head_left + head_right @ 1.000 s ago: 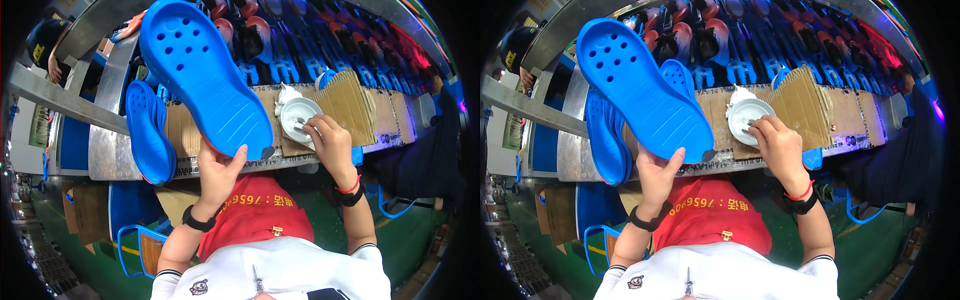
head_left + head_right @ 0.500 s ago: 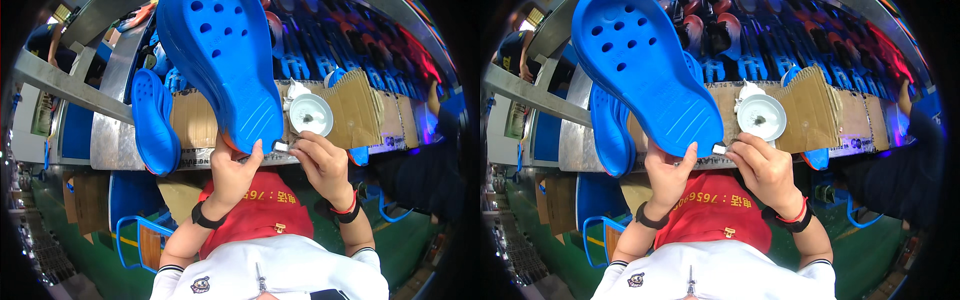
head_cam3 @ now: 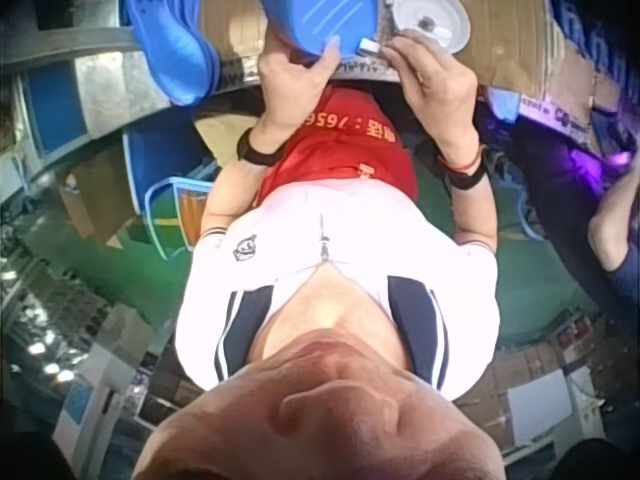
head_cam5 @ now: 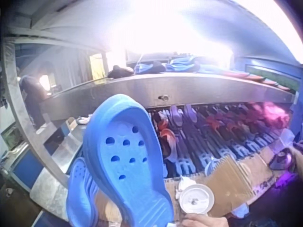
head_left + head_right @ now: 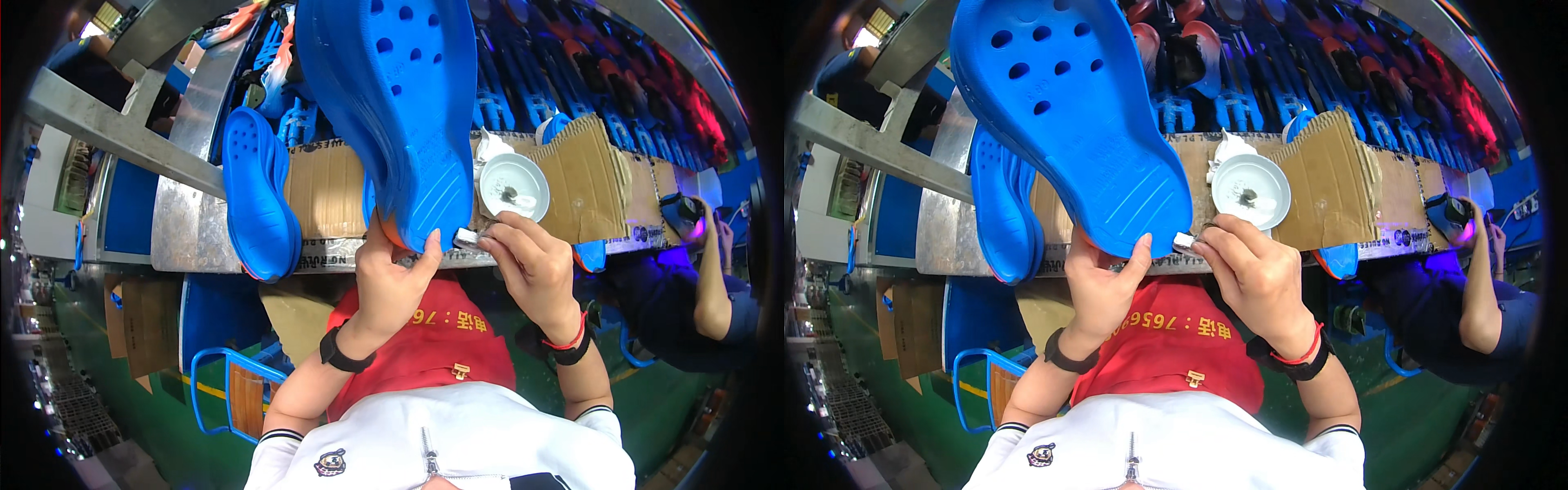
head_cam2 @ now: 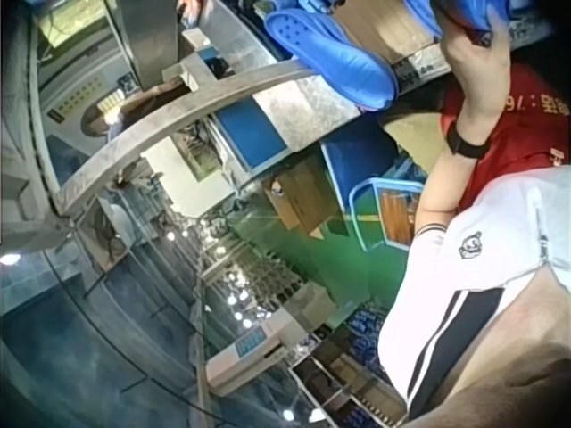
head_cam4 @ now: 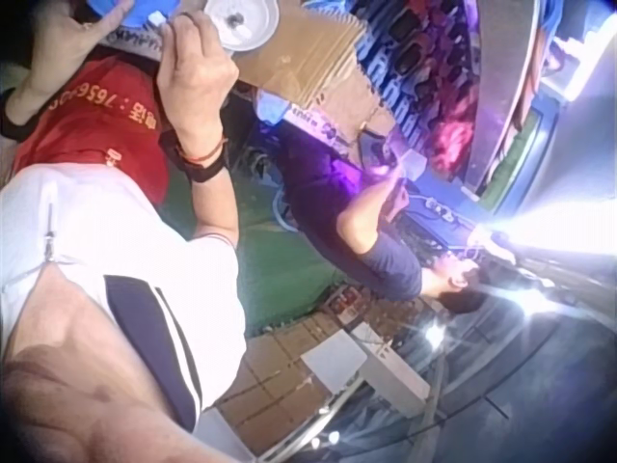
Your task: The worker is applying adhesive or sealant to the edge of blue shoe soles and placing them on a conveyor system.
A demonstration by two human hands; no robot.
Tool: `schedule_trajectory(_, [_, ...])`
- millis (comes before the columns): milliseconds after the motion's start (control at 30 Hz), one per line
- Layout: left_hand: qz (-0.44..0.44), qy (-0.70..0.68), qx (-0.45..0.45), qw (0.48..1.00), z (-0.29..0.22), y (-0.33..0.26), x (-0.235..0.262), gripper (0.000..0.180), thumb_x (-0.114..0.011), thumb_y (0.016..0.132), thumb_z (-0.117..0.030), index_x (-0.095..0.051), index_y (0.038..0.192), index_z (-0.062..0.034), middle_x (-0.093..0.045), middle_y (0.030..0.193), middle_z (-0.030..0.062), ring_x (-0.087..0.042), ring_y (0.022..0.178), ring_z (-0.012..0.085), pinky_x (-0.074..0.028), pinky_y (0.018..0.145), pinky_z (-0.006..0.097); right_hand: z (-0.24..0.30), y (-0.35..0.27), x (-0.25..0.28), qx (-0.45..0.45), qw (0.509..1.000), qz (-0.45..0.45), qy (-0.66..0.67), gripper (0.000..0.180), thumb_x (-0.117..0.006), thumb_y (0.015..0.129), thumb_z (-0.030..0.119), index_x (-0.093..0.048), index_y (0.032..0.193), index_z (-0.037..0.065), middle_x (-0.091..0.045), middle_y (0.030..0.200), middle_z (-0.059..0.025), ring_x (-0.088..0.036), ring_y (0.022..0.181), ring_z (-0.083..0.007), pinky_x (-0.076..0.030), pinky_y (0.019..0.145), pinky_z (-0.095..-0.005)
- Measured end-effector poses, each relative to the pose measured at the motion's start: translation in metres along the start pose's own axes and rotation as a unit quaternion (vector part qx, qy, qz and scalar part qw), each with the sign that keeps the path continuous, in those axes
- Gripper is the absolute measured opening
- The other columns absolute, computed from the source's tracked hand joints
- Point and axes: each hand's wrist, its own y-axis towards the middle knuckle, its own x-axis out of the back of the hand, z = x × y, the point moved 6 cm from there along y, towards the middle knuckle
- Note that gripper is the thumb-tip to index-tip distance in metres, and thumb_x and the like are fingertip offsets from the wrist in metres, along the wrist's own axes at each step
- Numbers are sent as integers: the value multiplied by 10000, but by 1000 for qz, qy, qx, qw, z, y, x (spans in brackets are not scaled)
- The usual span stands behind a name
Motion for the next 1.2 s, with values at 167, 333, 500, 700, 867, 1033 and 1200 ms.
schedule_trajectory(167, [8,6,18,1000,10,9,-3,373,-700,810,-79,-512,1098,64,-663,866,174,-680,777,248,-525,681,328,-9,7,-3,6,999,-2,-50,148,-738,749,70,-652,865,36,-659,905,-109,-649,640,-273,-506,534,-335])
schedule_trajectory(333, [11,62,-18,998,-7,11,-3,406,-707,801,-105,-524,1130,48,-655,913,204,-667,832,328,-515,733,377,1,6,18,8,996,-37,-77,150,-729,752,44,-657,883,29,-652,902,-137,-648,671,-307,-509,562,-350])
schedule_trajectory(500, [100,24,-56,993,-40,55,-10,660,-658,831,-77,-291,1367,42,-558,1166,217,-595,1065,298,-478,900,360,-18,4,52,-63,988,-136,-36,120,-704,756,-41,-644,859,-24,-651,888,-163,-641,663,-263,-503,580,-305])
schedule_trajectory(700, [171,-174,-95,965,-147,141,-34,566,-549,886,-99,-261,1358,19,-547,1151,175,-668,870,244,-577,571,278,-19,-19,80,-92,978,-182,-54,117,-695,754,-55,-637,854,-33,-650,887,-163,-632,653,-242,-488,554,-294])
schedule_trajectory(867, [201,-297,65,931,-180,194,-37,177,-586,902,-162,-561,855,7,-599,713,67,-604,543,122,-490,442,183,-25,-22,80,-111,977,-176,-47,117,-700,752,-52,-636,848,-33,-650,893,-167,-626,648,-253,-487,548,-301])
schedule_trajectory(1033, [164,-308,68,935,-181,231,-19,115,-608,892,-71,-566,860,31,-560,728,27,-604,618,88,-508,496,136,-30,-19,77,-86,978,-184,-44,116,-704,755,-42,-640,851,-31,-650,882,-170,-636,669,-269,-496,566,-305])
schedule_trajectory(1200, [163,-308,68,935,-175,248,-18,192,-580,925,-92,-557,968,94,-537,767,47,-603,645,110,-546,537,156,-31,-17,75,-99,979,-180,-20,116,-702,754,-42,-642,852,-32,-649,876,-177,-643,697,-290,-507,600,-317])
